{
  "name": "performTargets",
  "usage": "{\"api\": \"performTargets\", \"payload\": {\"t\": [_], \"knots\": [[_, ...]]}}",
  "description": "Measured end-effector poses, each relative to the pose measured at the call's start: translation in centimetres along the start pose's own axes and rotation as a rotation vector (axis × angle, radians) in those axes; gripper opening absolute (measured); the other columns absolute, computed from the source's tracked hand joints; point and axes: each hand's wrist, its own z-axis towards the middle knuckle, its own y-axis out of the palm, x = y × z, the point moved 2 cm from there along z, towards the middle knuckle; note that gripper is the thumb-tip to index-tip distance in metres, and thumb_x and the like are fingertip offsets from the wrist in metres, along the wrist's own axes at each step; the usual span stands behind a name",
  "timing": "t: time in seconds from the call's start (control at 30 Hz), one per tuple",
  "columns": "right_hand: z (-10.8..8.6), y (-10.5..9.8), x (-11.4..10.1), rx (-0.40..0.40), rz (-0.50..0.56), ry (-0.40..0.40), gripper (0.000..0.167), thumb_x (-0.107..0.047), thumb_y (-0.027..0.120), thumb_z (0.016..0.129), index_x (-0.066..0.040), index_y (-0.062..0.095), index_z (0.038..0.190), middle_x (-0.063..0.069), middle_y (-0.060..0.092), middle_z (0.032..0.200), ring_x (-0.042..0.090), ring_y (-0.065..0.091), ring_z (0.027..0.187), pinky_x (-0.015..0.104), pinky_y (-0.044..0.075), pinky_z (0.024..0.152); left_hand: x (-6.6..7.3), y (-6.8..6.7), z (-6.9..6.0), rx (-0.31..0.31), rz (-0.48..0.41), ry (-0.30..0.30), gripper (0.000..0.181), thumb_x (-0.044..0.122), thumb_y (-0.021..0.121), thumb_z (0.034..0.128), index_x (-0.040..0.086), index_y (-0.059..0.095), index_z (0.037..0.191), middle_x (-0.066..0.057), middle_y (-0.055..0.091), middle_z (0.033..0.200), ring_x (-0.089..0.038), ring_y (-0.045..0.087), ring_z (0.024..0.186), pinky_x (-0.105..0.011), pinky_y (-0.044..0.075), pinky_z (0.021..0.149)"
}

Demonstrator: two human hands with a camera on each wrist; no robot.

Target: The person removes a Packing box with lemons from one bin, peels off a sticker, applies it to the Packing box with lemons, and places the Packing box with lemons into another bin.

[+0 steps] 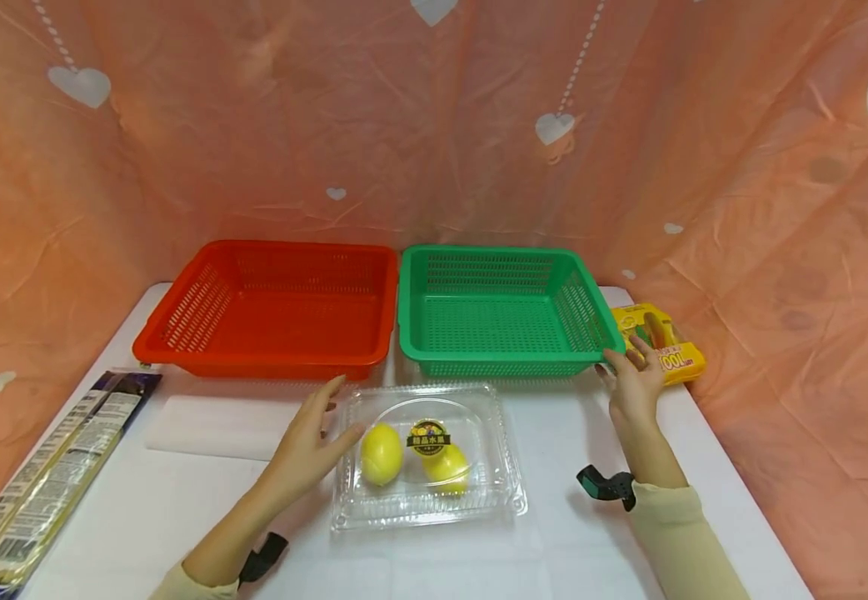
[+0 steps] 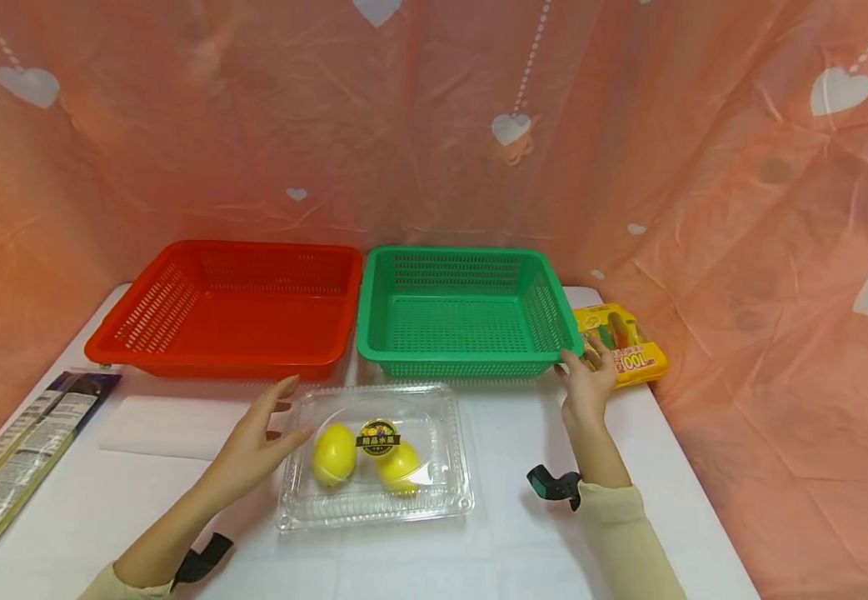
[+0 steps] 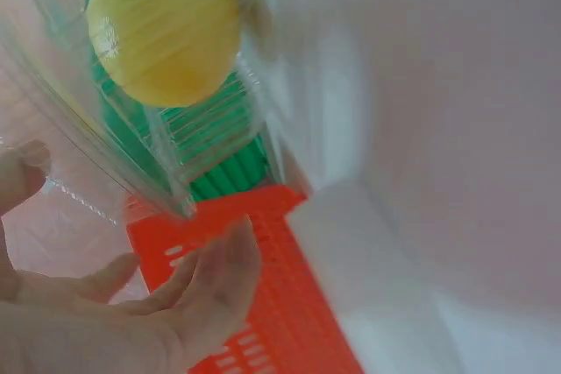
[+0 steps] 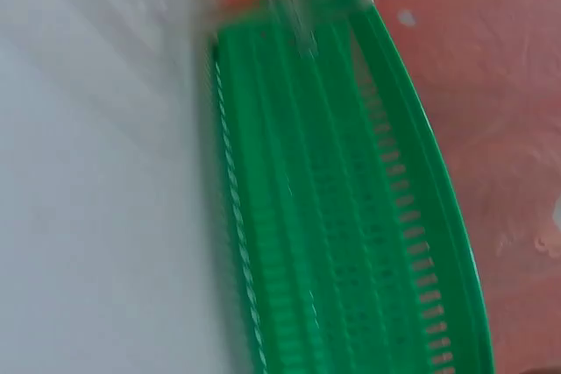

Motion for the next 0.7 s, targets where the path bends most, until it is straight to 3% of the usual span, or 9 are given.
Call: {"api": "performTargets", "payload": {"t": [0.1,0.27,0.4,0.7], "knots": [[-0.5,0.6,0.7,-0.002,0.085,0.006,0.062,0.012,0.055,0.094,-0.008,0.03,0.147,0.003,0.037,0.117,0.014,0.047,0.105,0.025,0.056,0.084,-0.3,-0.2,-0.9,-0.006,-0.027,-0.062,0.076,0.026,0.071,0.0936,0.007,0.029,0.154,-0.022,0.046,0.14,-0.036,0.054,0.113,-0.047,0.056,0.083],[-1.1,1.3,1.4,0.008,0.148,-0.032,0.068,0.017,0.056,0.091,-0.008,0.026,0.147,0.006,0.039,0.113,0.015,0.051,0.099,0.021,0.056,0.073,0.1,-0.1,-2.0,-0.055,-0.176,-0.18,0.082,0.023,0.072,0.0924,0.008,0.022,0.156,-0.023,0.047,0.134,-0.026,0.056,0.091,-0.032,0.058,0.062],[-1.2,1.6,1.7,0.034,0.184,-0.049,0.07,0.02,0.057,0.088,-0.01,0.03,0.145,0.007,0.041,0.11,0.013,0.053,0.091,0.02,0.057,0.069,0.3,0.3,-2.1,-0.085,-0.284,-0.237,0.089,0.019,0.075,0.0895,0.013,0.018,0.157,-0.024,0.045,0.133,-0.024,0.057,0.084,-0.033,0.058,0.054],[-0.9,1.6,2.1,0.084,0.154,-0.111,0.066,0.025,0.056,0.086,-0.001,0.034,0.143,0.004,0.036,0.111,0.014,0.052,0.093,0.017,0.056,0.069,-0.1,0.8,-2.0,-0.177,-0.384,-0.263,0.089,0.014,0.074,0.0895,0.02,0.017,0.158,-0.022,0.039,0.125,-0.022,0.055,0.079,-0.035,0.058,0.058]]}}
